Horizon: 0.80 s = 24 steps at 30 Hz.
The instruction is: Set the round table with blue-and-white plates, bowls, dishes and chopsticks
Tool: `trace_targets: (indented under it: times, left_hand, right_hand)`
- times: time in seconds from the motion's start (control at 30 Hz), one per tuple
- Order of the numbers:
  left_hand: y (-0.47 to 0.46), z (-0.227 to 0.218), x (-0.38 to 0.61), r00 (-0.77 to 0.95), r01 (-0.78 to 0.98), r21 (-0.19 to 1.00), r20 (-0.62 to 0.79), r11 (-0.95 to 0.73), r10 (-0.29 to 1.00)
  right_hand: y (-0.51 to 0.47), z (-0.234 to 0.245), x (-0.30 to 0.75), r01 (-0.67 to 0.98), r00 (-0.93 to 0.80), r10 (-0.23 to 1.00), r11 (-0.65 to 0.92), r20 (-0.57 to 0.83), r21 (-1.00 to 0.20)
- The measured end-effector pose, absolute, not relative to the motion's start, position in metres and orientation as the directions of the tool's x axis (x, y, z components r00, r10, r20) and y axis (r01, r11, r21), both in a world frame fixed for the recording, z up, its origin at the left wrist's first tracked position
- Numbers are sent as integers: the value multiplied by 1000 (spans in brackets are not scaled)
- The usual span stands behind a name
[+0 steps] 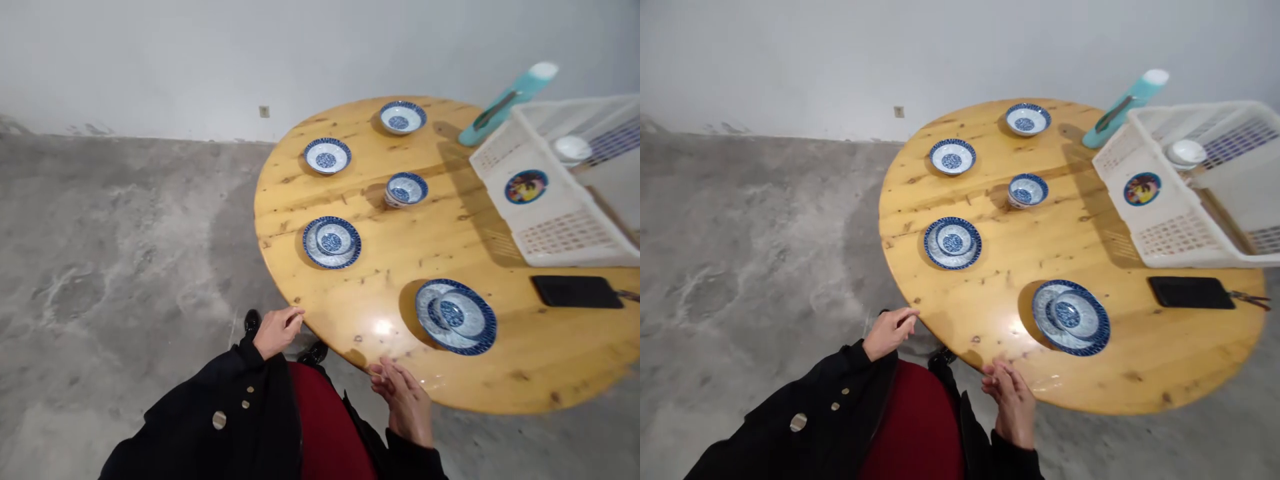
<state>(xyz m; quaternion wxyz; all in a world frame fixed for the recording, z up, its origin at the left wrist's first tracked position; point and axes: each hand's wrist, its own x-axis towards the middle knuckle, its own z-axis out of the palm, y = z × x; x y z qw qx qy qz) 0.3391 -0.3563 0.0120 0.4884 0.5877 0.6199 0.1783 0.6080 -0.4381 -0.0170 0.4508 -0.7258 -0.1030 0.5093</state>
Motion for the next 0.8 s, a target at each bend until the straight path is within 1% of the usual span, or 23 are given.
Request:
trace_targets:
  times: [0.07, 0.13, 0.23, 0.3, 0.4, 0.47, 0.57, 0.67, 0.8]
  left_hand:
    - [-353, 10, 294, 127, 538, 801, -386, 264, 914]
    - [-349, 8, 243, 46, 513, 802, -382, 306, 923]
    - [-344, 8, 165, -113, 483, 784, -385, 389, 916]
    - [-342, 10, 118, -192, 481, 772, -370, 415, 909]
    - [-335, 13, 65, -279, 476, 765, -336, 434, 900]
    - [-322, 13, 44, -319, 472, 767, -311, 434, 895]
    - [-294, 12, 34, -314, 457, 790, -285, 408, 906]
    - [-257, 15, 35, -220, 452, 819, -282, 354, 934]
    - [-191, 30, 29, -100, 495, 827, -249, 266, 963]
  right_hand:
    - [-424, -12, 564, -314, 444, 620, -568, -646, -761]
    - [-406, -8, 512, -312, 382, 641, -588, -665, -746]
    - [-379, -3, 430, -272, 214, 687, -641, -695, -718]
    - [-364, -1, 380, -224, 87, 717, -662, -691, -715]
    - [-340, 3, 325, -135, -71, 756, -654, -651, -744]
    - [-321, 3, 302, -94, -121, 777, -629, -618, -772]
    - [-288, 1, 283, -87, -105, 807, -590, -581, -803]
    - [-254, -3, 268, -104, -82, 823, -569, -563, -816]
    - [-205, -10, 239, -132, -129, 829, -558, -544, -819]
